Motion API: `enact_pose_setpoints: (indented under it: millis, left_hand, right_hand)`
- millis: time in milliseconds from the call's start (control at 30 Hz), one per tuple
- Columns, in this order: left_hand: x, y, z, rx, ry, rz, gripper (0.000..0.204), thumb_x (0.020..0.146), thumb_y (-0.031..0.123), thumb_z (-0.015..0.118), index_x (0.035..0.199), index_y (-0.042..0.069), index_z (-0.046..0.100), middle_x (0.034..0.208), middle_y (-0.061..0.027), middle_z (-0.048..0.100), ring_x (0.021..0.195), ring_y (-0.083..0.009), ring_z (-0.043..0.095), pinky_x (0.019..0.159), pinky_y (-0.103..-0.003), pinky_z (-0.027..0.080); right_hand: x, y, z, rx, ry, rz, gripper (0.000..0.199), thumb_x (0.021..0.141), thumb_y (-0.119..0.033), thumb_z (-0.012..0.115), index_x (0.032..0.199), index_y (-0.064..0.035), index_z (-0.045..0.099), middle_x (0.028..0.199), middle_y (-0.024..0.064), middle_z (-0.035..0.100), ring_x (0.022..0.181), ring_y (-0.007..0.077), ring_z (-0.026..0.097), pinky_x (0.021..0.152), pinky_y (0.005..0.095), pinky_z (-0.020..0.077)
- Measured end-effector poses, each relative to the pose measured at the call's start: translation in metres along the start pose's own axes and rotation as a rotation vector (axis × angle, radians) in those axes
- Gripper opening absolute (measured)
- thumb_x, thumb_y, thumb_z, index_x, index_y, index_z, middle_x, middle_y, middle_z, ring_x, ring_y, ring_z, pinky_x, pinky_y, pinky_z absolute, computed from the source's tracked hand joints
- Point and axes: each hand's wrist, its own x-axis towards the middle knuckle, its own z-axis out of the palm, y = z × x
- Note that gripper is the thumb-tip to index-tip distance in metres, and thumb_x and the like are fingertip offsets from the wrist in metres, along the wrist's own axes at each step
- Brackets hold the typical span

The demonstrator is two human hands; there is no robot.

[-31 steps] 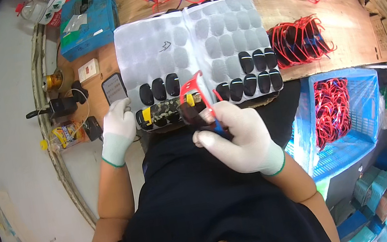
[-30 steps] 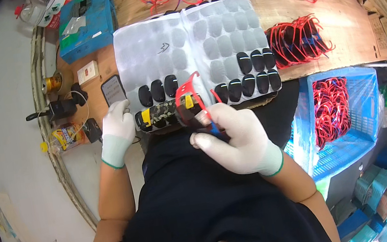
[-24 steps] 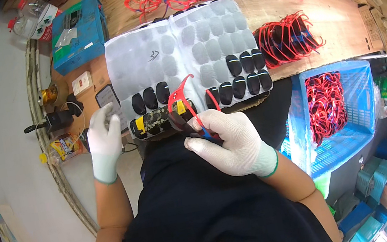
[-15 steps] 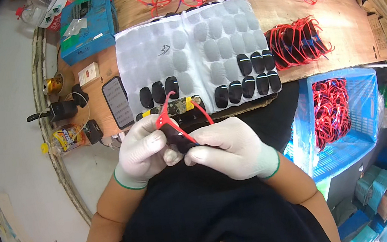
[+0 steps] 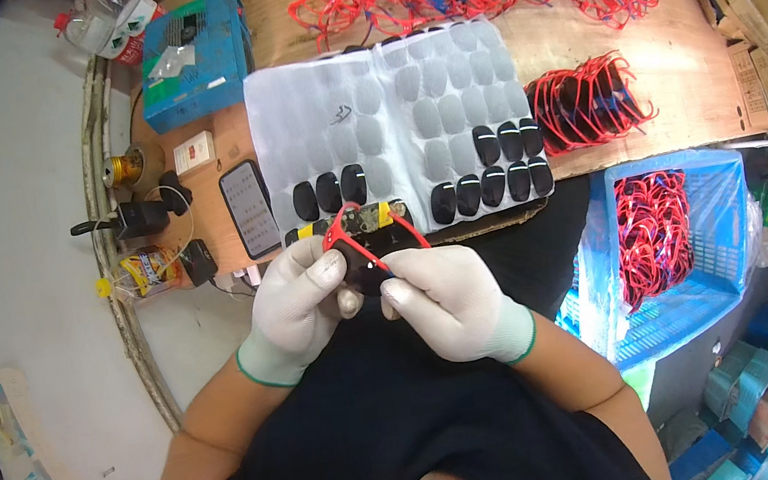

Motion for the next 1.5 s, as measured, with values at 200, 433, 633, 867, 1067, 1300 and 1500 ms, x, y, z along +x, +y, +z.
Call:
enact_pose_setpoints:
  millis: [200, 433, 633, 867, 1067, 1300, 1500]
  left_hand:
    - [-0.006, 0.03, 0.002, 0.085, 0.087, -0.077, 0.023, 0.102, 0.025, 0.058, 0.105, 0.003, 0.061, 0.089, -0.0009, 0.063, 0.076, -0.0086, 0.06, 0.069, -0.025, 0.048]
    - [0.05, 0.009, 0.017, 0.022, -0.009, 0.281, 0.031, 0.102, 0.031, 0.055, 0.098, 0.001, 0.062, 0.087, -0.0069, 0.065, 0.076, -0.0142, 0.057, 0.073, -0.029, 0.045]
    - [0.036, 0.002, 0.009, 0.565, -0.173, 0.513, 0.021, 0.105, 0.017, 0.052, 0.115, -0.001, 0.058, 0.105, -0.0075, 0.065, 0.093, -0.0141, 0.062, 0.091, -0.03, 0.05]
    - [0.039, 0.005, 0.008, 0.868, -0.105, 0.633, 0.013, 0.094, 0.011, 0.066, 0.103, 0.001, 0.065, 0.096, -0.0101, 0.065, 0.082, -0.0169, 0.064, 0.073, -0.031, 0.051]
    - [0.037, 0.018, 0.019, 0.892, -0.095, 0.51, 0.012, 0.095, 0.012, 0.065, 0.098, 0.0, 0.064, 0.087, -0.0095, 0.065, 0.076, -0.015, 0.063, 0.07, -0.029, 0.05]
    - [0.039, 0.008, 0.014, 0.773, -0.163, 0.653, 0.008, 0.095, 0.008, 0.065, 0.096, 0.0, 0.063, 0.08, -0.0074, 0.063, 0.068, -0.015, 0.061, 0.064, -0.029, 0.049]
    - [0.034, 0.003, 0.02, 0.472, -0.181, 0.471, 0.015, 0.1, 0.009, 0.059, 0.11, -0.001, 0.066, 0.097, -0.0051, 0.066, 0.088, -0.0099, 0.06, 0.08, -0.028, 0.05]
  right_hand:
    - [0.015, 0.006, 0.011, -0.016, 0.028, -0.084, 0.014, 0.094, -0.008, 0.054, 0.082, -0.0022, 0.059, 0.065, 0.0124, 0.057, 0.06, 0.0321, 0.061, 0.058, 0.0392, 0.0485]
    - [0.042, -0.005, -0.047, -0.407, -0.04, -0.2, 0.004, 0.091, -0.007, 0.06, 0.091, -0.0034, 0.062, 0.072, 0.0159, 0.059, 0.068, 0.0379, 0.063, 0.06, 0.044, 0.0484]
    - [0.027, 0.001, -0.062, -0.478, -0.067, -0.352, 0.018, 0.081, -0.001, 0.071, 0.099, -0.0021, 0.065, 0.083, 0.013, 0.062, 0.077, 0.036, 0.061, 0.07, 0.0434, 0.0476]
    - [0.005, 0.025, -0.015, -0.088, 0.2, -0.019, 0.017, 0.086, -0.002, 0.066, 0.102, 0.0027, 0.066, 0.082, 0.0178, 0.063, 0.07, 0.0328, 0.063, 0.064, 0.0369, 0.0492]
    - [0.006, 0.004, -0.007, -0.213, 0.351, -0.032, 0.017, 0.085, -0.003, 0.066, 0.1, 0.004, 0.065, 0.077, 0.0187, 0.063, 0.065, 0.033, 0.064, 0.06, 0.0358, 0.0495]
    - [0.004, -0.002, -0.009, -0.424, 0.343, -0.224, 0.016, 0.078, -0.001, 0.068, 0.094, 0.0028, 0.066, 0.074, 0.0163, 0.062, 0.06, 0.0339, 0.06, 0.055, 0.0383, 0.046]
    - [0.004, 0.003, -0.011, -0.303, 0.354, -0.117, 0.01, 0.075, -0.003, 0.07, 0.079, -0.0013, 0.061, 0.064, 0.0124, 0.054, 0.053, 0.0315, 0.055, 0.05, 0.0394, 0.0417]
